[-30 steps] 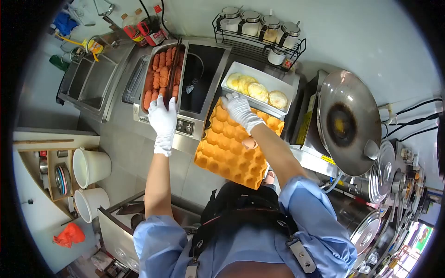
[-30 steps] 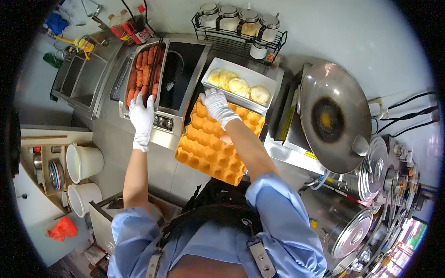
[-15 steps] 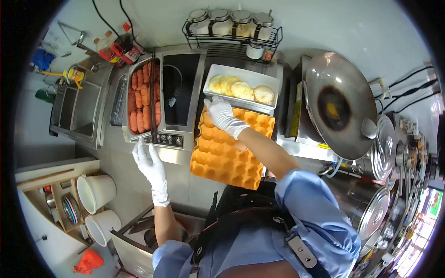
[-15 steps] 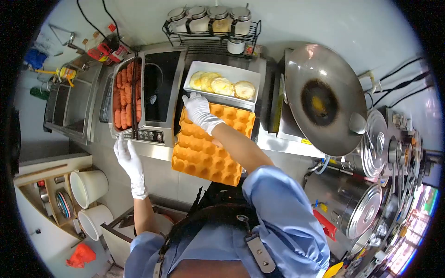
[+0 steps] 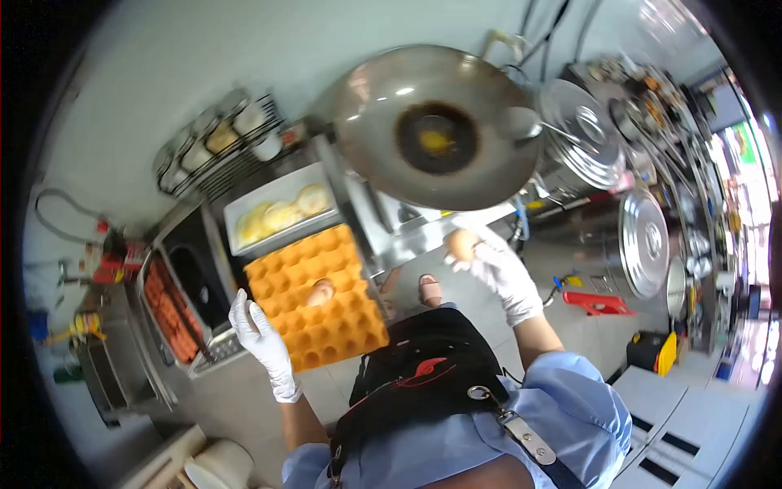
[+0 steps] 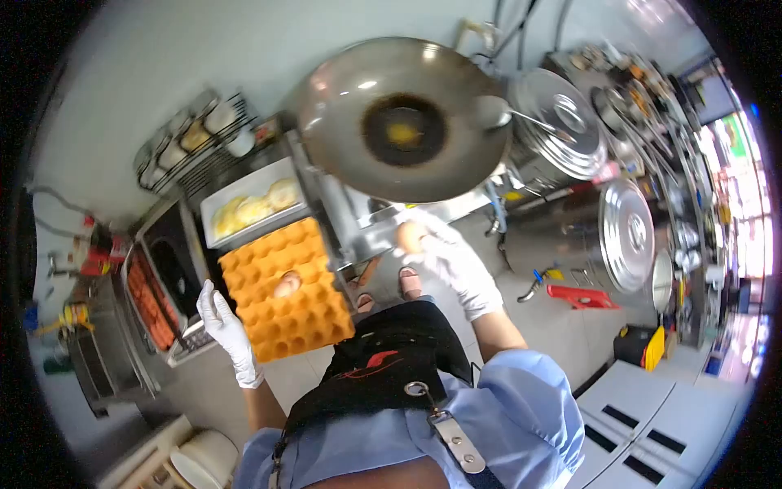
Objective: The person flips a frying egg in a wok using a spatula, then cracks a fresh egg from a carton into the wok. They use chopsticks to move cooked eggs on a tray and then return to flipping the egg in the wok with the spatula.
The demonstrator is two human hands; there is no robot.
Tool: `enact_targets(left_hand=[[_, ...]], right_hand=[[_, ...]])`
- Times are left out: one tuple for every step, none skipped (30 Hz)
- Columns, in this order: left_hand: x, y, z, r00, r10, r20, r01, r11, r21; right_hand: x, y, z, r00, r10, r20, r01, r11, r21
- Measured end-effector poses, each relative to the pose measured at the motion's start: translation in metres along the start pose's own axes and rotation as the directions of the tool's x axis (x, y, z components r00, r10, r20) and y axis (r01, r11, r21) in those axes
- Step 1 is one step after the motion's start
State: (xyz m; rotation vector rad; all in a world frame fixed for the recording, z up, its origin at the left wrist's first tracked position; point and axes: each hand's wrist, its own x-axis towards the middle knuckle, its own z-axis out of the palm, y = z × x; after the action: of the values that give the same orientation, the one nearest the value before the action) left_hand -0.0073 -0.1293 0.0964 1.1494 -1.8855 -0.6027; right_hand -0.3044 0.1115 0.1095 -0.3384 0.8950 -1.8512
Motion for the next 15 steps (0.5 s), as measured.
enact_targets(left_hand=[[0.001,0.010,0.013,1.000,0.009,0.029,-0.009,1.000,-0.018],[0.000,0.018,0.027,0.998,0.067,0.018,-0.066,0.997,-0.043],[-0.001,0.032,0.039,0.996,0.080,0.034,-0.078,0.996,-0.053],[-0.001,0.048,0.051,0.992,0.104,0.069,-0.100,0.994,-0.053],[-0.002,0.060,0.061,0.987,0.125,0.101,-0.120,0.991,-0.051],[-0.004,0.070,0.072,0.985,0.118,0.126,-0.104,0.988,-0.111],[-0.008,0.082,0.082,0.984,0.121,0.128,-0.107,0.988,-0.111],[-0.012,0.095,0.089,0.982,0.114,0.148,-0.092,0.985,-0.148],[-0.015,0.104,0.096,0.980,0.108,0.165,-0.077,0.980,-0.185],[-0.018,0.107,0.102,0.975,0.125,0.183,-0.091,0.978,-0.187],[-0.022,0.112,0.107,0.976,0.125,0.181,-0.092,0.979,-0.183],[-0.027,0.117,0.112,0.975,0.083,0.207,-0.045,0.982,-0.182],[-0.031,0.123,0.116,0.972,0.040,0.233,0.002,0.984,-0.179],[-0.032,0.128,0.119,0.966,0.130,0.225,-0.096,0.983,-0.154],[-0.036,0.132,0.121,0.966,0.129,0.223,-0.097,0.984,-0.148]], right_hand=[[-0.008,-0.019,-0.019,0.994,-0.101,-0.051,0.099,0.995,-0.026],[-0.014,-0.037,-0.036,0.964,-0.191,-0.185,0.169,0.977,-0.128],[-0.017,-0.053,-0.054,0.910,-0.281,-0.305,0.215,0.949,-0.232],[-0.014,-0.061,-0.082,0.830,-0.434,-0.350,0.248,0.850,-0.466],[-0.013,-0.077,-0.077,0.758,-0.503,-0.416,0.173,0.769,-0.615],[-0.009,-0.082,-0.094,0.714,-0.578,-0.395,0.190,0.702,-0.686],[-0.003,-0.084,-0.112,0.670,-0.648,-0.363,0.200,0.628,-0.752],[0.002,-0.087,-0.120,0.648,-0.699,-0.304,0.175,0.525,-0.833],[0.007,-0.091,-0.128,0.628,-0.742,-0.237,0.147,0.412,-0.899],[0.011,-0.094,-0.139,0.622,-0.770,-0.141,0.081,0.242,-0.967],[0.018,-0.094,-0.149,0.603,-0.796,-0.042,0.110,0.136,-0.985],[0.023,-0.093,-0.158,0.602,-0.798,-0.010,0.129,0.110,-0.986],[0.028,-0.091,-0.167,0.600,-0.799,0.022,0.148,0.084,-0.985],[0.031,-0.090,-0.171,0.587,-0.806,0.072,0.132,0.007,-0.991],[0.032,-0.089,-0.176,0.590,-0.805,0.072,0.136,0.011,-0.991]])
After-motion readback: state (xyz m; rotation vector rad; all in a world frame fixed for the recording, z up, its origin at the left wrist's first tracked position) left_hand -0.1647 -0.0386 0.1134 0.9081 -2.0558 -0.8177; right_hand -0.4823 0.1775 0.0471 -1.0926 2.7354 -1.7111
